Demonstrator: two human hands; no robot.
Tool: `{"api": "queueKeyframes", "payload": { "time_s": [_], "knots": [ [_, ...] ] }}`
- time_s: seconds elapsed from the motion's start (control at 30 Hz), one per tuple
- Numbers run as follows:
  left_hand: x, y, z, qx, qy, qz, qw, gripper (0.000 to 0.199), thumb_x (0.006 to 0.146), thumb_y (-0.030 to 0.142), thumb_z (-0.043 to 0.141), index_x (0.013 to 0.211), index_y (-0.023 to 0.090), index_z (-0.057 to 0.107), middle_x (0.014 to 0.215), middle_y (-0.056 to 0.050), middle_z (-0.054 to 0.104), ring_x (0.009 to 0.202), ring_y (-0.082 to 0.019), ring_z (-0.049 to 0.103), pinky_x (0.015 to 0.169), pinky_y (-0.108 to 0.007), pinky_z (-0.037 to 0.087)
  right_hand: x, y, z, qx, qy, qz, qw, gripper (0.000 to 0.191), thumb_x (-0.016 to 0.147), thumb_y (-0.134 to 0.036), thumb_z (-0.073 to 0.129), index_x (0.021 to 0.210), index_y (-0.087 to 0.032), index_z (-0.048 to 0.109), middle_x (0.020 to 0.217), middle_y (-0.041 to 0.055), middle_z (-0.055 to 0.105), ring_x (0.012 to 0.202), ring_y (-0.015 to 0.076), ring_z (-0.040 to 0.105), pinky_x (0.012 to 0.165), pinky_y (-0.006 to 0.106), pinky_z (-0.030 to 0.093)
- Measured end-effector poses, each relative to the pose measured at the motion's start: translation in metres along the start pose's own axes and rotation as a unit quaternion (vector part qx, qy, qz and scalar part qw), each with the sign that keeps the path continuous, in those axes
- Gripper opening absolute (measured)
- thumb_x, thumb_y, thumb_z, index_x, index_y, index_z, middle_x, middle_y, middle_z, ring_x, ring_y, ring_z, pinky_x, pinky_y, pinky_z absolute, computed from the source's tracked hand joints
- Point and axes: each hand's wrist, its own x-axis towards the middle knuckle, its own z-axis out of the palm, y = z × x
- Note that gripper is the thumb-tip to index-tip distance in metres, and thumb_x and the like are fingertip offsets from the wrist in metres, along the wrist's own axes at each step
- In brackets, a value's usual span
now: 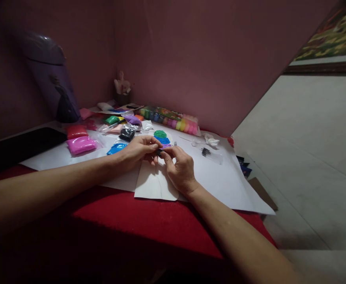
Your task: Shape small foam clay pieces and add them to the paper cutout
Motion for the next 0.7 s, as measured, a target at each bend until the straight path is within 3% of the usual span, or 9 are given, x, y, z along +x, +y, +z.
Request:
{"api": "queueKeyframes", "payload": {
  "time_s": [0.47, 0.7],
  "knots": [
    [0.0009, -0.0032, -0.0024, -0.002, -0.006, -0.004, 1.0, 0.006, 0.082, 0.009, 0.063, 0.077, 0.01, 0.059, 0.052, -0.001, 0.06, 0.042, -0.009, 0.055, 0.046, -0.02, 0.043, -0.0012, 0.0003, 0.0, 0.02, -0.015, 0.008, 1.0, 0.01, 0.089, -0.022, 0.059, 0.088, -0.018, 0.068, 0.08, 0.0033, 0.071, 0.069, 0.0151, 0.063, 0.066, 0.029, 0.047],
    [0.0009, -0.0023, -0.0024, 0.016, -0.01, -0.012, 1.0, 0.006, 0.081, 0.008, 0.063, 0.076, 0.009, 0.061, 0.052, -0.002, 0.06, 0.043, -0.009, 0.056, 0.046, -0.02, 0.042, -0.0016, 0.002, 0.0005, 0.02, -0.021, 0.011, 1.0, 0.01, 0.089, -0.023, 0.059, 0.089, -0.018, 0.068, 0.081, 0.0037, 0.072, 0.07, 0.0155, 0.063, 0.067, 0.03, 0.048]
  ]
}}
